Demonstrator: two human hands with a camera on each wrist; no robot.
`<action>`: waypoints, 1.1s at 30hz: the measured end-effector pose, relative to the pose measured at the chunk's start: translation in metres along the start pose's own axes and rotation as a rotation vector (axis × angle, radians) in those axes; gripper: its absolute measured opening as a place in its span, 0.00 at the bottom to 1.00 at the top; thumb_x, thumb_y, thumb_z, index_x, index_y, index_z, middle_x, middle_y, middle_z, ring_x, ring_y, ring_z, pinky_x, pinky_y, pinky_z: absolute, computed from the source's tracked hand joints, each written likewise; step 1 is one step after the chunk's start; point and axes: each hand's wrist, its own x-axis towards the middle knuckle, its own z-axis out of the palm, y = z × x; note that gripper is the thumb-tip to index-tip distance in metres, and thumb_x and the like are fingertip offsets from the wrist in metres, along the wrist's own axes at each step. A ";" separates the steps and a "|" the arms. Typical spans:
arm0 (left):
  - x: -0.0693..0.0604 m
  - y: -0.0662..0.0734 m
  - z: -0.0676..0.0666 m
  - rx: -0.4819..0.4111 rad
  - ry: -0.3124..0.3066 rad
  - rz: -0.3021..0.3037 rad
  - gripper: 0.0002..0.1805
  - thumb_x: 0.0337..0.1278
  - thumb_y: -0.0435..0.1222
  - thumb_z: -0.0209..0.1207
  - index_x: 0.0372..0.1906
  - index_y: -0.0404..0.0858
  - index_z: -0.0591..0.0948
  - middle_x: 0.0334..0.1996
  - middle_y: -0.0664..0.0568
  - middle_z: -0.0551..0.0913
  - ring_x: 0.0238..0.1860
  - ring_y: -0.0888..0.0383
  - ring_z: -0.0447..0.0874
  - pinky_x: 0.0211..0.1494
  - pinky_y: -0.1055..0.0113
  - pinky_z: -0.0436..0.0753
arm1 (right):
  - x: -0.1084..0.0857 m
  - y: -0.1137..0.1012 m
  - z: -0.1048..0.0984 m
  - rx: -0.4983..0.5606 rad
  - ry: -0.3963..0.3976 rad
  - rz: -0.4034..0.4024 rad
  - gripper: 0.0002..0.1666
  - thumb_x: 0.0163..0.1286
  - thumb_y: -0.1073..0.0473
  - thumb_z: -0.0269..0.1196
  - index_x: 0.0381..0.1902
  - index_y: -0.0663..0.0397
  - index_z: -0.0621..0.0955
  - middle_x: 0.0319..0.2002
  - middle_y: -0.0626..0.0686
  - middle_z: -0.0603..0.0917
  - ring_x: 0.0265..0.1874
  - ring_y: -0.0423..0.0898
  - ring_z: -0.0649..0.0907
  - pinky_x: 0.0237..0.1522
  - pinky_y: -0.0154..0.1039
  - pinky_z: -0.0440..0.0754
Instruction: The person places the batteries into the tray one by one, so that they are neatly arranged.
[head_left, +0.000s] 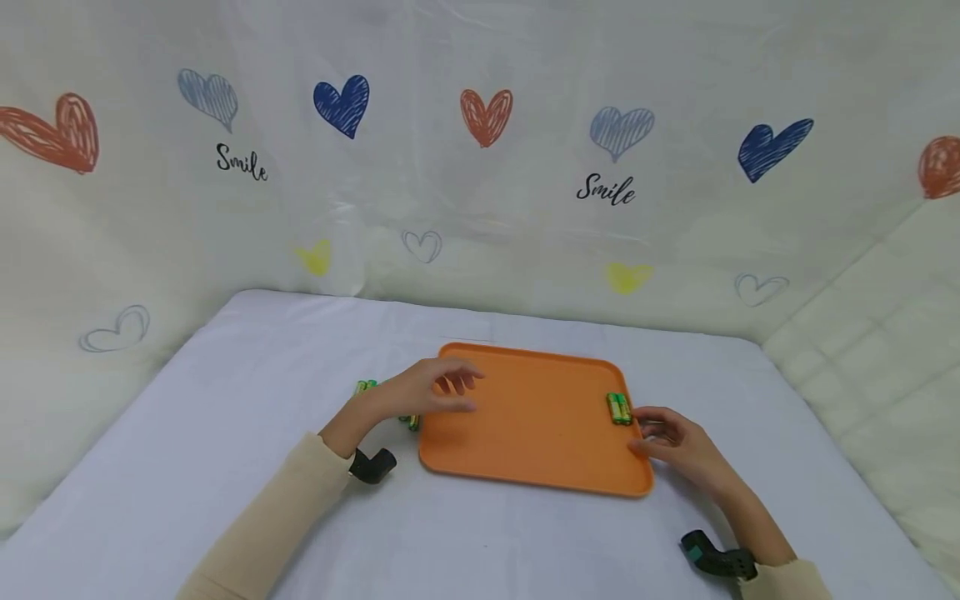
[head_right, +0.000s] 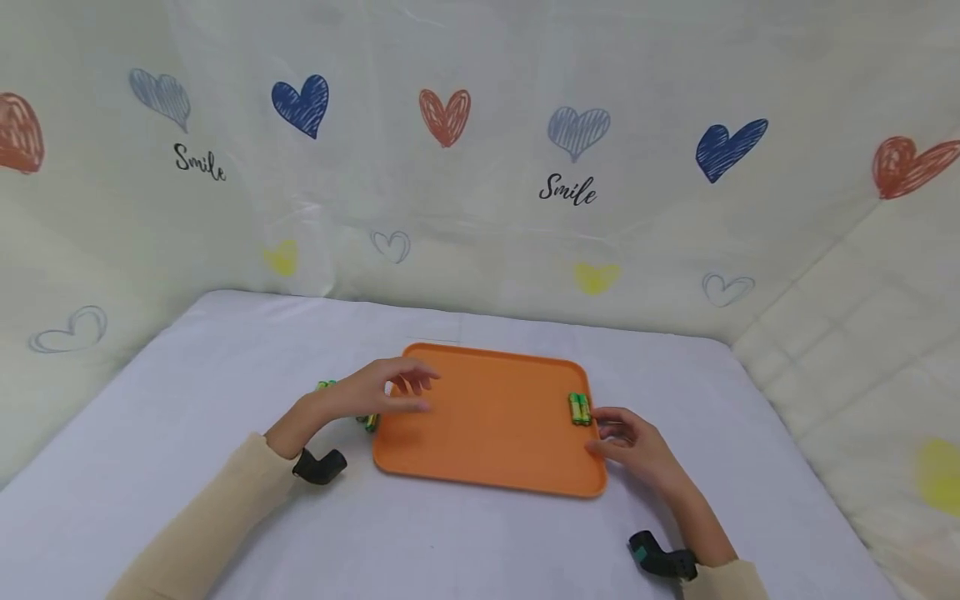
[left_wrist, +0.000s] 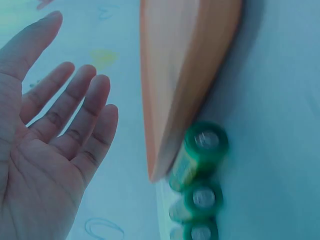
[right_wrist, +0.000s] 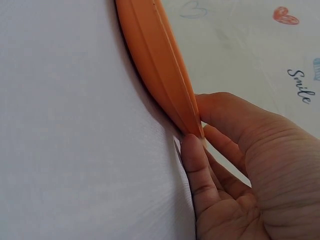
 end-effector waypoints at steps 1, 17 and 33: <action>-0.003 -0.001 -0.002 0.001 0.008 0.000 0.29 0.59 0.45 0.66 0.62 0.38 0.75 0.49 0.44 0.81 0.46 0.59 0.78 0.51 0.60 0.79 | 0.000 0.000 0.000 -0.003 -0.003 0.000 0.33 0.64 0.57 0.69 0.63 0.62 0.72 0.48 0.60 0.80 0.39 0.36 0.81 0.39 0.30 0.79; -0.058 -0.020 -0.038 0.033 0.185 -0.052 0.28 0.52 0.42 0.71 0.59 0.40 0.78 0.46 0.42 0.81 0.45 0.47 0.80 0.47 0.57 0.79 | 0.001 0.005 -0.001 0.020 0.005 -0.008 0.32 0.64 0.56 0.69 0.62 0.62 0.73 0.49 0.56 0.79 0.39 0.36 0.80 0.40 0.29 0.79; -0.104 -0.053 -0.057 0.090 0.262 -0.174 0.31 0.48 0.42 0.73 0.58 0.37 0.78 0.51 0.45 0.82 0.46 0.54 0.79 0.48 0.60 0.77 | 0.001 0.005 0.000 0.031 0.002 -0.017 0.31 0.64 0.57 0.69 0.62 0.63 0.73 0.48 0.57 0.79 0.38 0.36 0.81 0.39 0.30 0.80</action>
